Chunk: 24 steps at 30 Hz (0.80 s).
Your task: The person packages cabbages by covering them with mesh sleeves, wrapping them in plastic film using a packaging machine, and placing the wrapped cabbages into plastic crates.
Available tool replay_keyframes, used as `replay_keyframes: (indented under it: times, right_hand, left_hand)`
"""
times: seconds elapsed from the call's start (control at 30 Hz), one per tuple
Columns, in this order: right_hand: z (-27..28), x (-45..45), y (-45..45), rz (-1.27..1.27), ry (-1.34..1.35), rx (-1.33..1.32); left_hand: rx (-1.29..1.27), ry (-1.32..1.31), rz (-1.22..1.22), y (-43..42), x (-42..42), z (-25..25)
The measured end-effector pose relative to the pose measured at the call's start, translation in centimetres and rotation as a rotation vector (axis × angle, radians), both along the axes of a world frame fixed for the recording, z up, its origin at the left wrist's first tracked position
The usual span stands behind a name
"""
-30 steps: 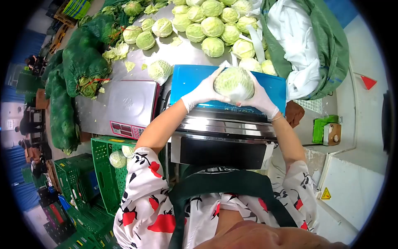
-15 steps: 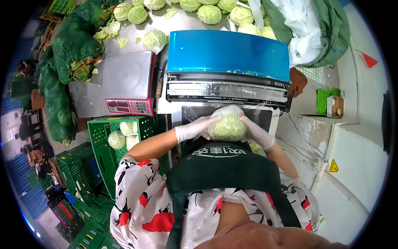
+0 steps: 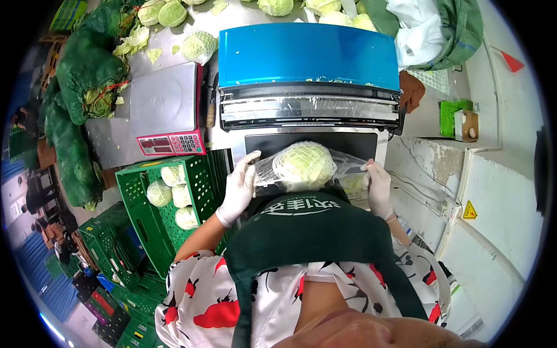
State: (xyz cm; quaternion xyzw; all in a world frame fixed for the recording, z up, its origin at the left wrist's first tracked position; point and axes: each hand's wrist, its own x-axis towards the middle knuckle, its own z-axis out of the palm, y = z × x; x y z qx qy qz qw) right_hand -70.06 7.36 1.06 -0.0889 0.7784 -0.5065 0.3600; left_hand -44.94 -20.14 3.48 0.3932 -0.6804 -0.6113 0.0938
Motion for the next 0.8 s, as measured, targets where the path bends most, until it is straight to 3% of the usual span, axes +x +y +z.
replay_keyframes:
  times: [0.07,0.1,0.13,0.17,0.2,0.23,0.27,0.3,0.33,0.4,0.47,0.53,0.6,0.67,0.7,0.73,0.77,0.8]
  right_hand:
    - [-3.6,0.9,2.0,0.3,0.358,0.01]
    - [-3.9,1.8,1.8,0.426,0.622,0.011]
    - [-5.8,3.1,1.9,0.49,0.589,0.062]
    - [-8.2,4.8,1.8,0.505,0.38,0.154]
    - [-10.3,6.4,1.2,0.482,0.145,0.236]
    - [-11.5,7.4,0.5,0.469,-0.008,0.281]
    - [-11.4,7.8,-0.8,0.469,-0.097,0.261]
    - [-11.1,7.8,-1.7,0.474,-0.146,0.206]
    - [-10.3,7.6,-3.0,0.485,-0.201,0.159]
    - [-8.3,7.5,-5.4,0.511,-0.297,0.077]
    - [-5.6,6.8,-7.7,0.541,-0.392,-0.001]
    - [-2.8,6.3,-10.1,0.561,-0.437,-0.066]
    - [-0.1,5.6,-12.7,0.558,-0.404,-0.128]
    - [2.3,5.0,-15.2,0.506,-0.232,-0.184]
    - [3.1,5.2,-16.3,0.457,0.004,-0.211]
    - [3.9,5.4,-17.0,0.409,0.262,-0.224]
    - [4.5,5.5,-17.9,0.354,0.646,-0.219]
    - [5.3,5.3,-18.7,0.32,0.736,-0.24]
  left_hand:
    - [0.395,0.045,0.069,0.3,1.2,-3.0]
    - [0.506,-0.107,-0.021,0.6,2.6,-5.1]
    - [0.428,0.058,0.029,3.7,4.2,-11.5]
    - [0.563,-0.256,-0.213,3.4,3.1,-9.2]
    - [0.494,-0.412,-0.447,4.2,1.8,-10.0]
    - [0.343,-0.264,-0.429,5.9,1.6,-12.0]
    - [-0.121,0.084,-0.576,6.9,0.8,-14.1]
    - [-0.252,0.091,-0.588,7.4,0.9,-15.7]
    - [-0.403,-0.074,-0.845,6.2,0.3,-14.3]
    - [-0.562,-0.067,-0.946,4.1,-0.1,-12.0]
    - [-0.61,0.259,-0.564,2.1,-1.6,-8.0]
    - [-0.219,0.459,-0.048,1.5,-5.0,-3.6]
    - [0.283,0.351,0.215,0.0,-6.7,1.8]
    - [0.321,0.693,0.273,0.5,-8.5,-1.5]
    - [0.355,0.628,0.041,-0.5,-7.0,-0.7]
    - [0.971,0.622,0.008,-0.5,-5.1,0.2]
    - [1.557,0.469,0.137,-0.5,-3.2,1.1]
    - [1.697,0.594,-0.038,-0.5,-1.7,-1.1]
